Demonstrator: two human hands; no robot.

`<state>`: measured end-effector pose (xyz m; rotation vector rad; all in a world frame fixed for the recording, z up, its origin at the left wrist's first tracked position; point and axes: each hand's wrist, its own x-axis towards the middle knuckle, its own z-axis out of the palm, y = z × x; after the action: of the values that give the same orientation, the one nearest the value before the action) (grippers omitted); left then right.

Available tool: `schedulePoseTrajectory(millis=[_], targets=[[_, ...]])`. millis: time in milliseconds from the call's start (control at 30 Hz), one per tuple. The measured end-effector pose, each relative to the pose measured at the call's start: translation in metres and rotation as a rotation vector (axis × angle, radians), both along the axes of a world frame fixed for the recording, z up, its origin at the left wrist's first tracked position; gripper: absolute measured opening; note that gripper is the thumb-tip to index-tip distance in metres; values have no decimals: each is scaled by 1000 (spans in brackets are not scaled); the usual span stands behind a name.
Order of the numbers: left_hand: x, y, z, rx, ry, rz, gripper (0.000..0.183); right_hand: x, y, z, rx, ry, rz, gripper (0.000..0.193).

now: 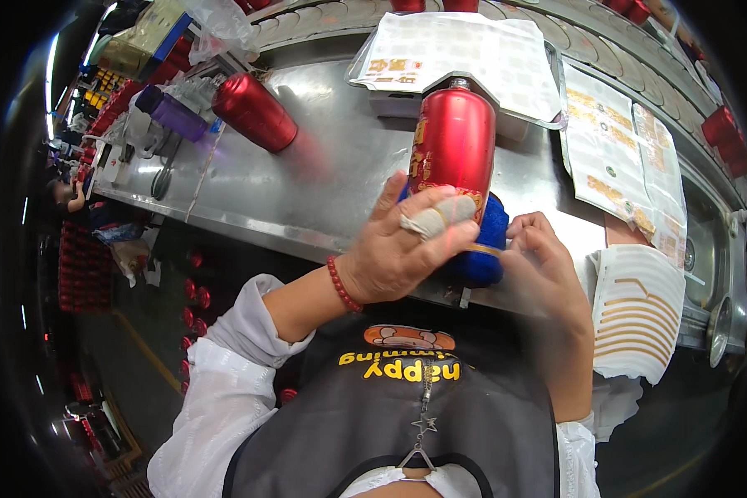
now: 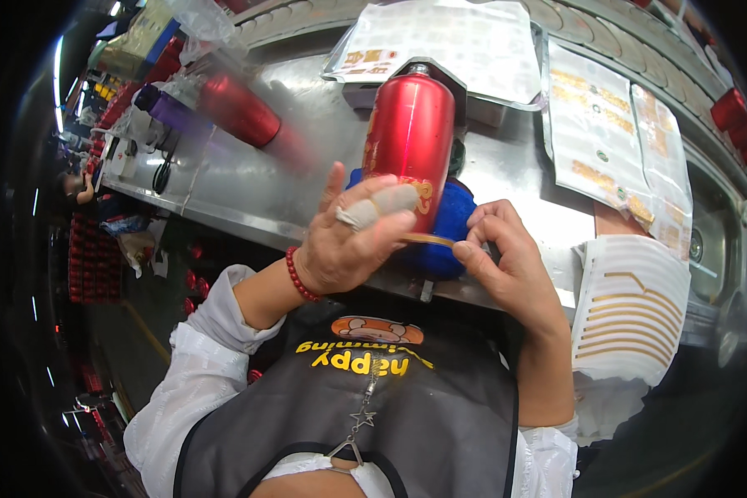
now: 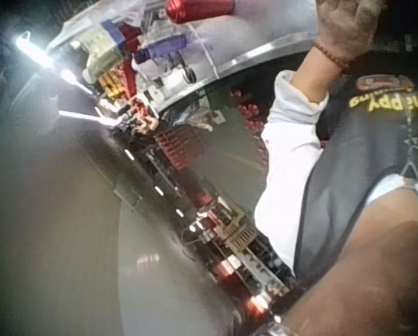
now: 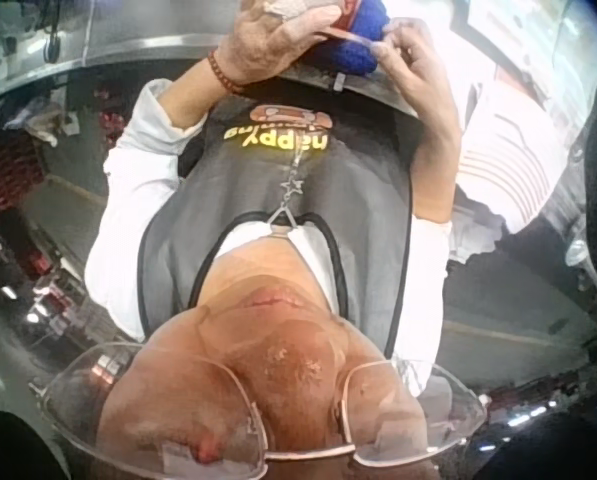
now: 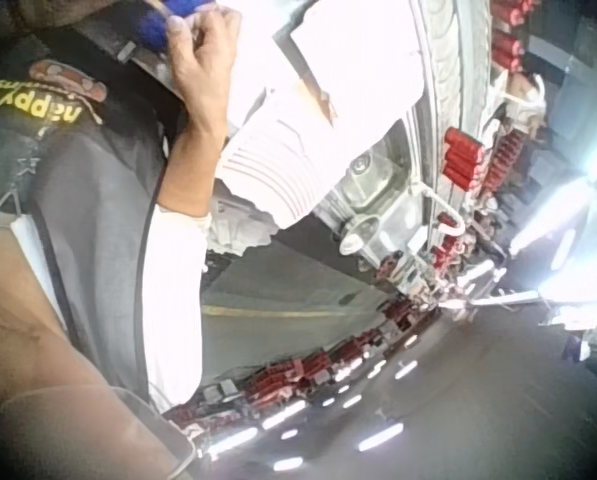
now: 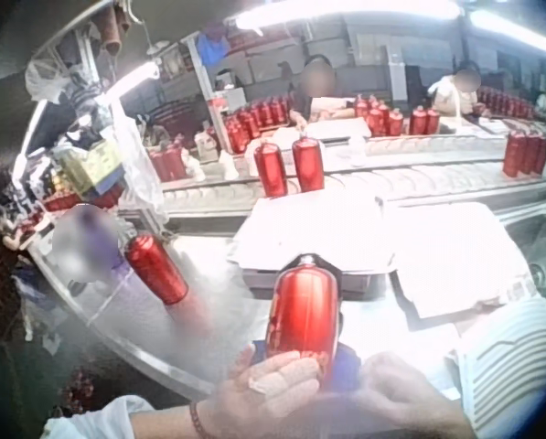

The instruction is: The person applies printed labels to red cylindrical containers on a rotating stand. They smooth the labels with a green card, then use a wooden stick to press the edges. Finished containers are placed on a nearby tray.

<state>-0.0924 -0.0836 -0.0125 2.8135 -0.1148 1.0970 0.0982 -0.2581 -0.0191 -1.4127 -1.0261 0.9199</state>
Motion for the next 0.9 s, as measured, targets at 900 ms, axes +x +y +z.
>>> schedulePoseTrajectory(millis=[900], targets=[[-2, -8, 8, 120, 65, 66, 45, -5, 6, 6, -11, -56, 3, 22]])
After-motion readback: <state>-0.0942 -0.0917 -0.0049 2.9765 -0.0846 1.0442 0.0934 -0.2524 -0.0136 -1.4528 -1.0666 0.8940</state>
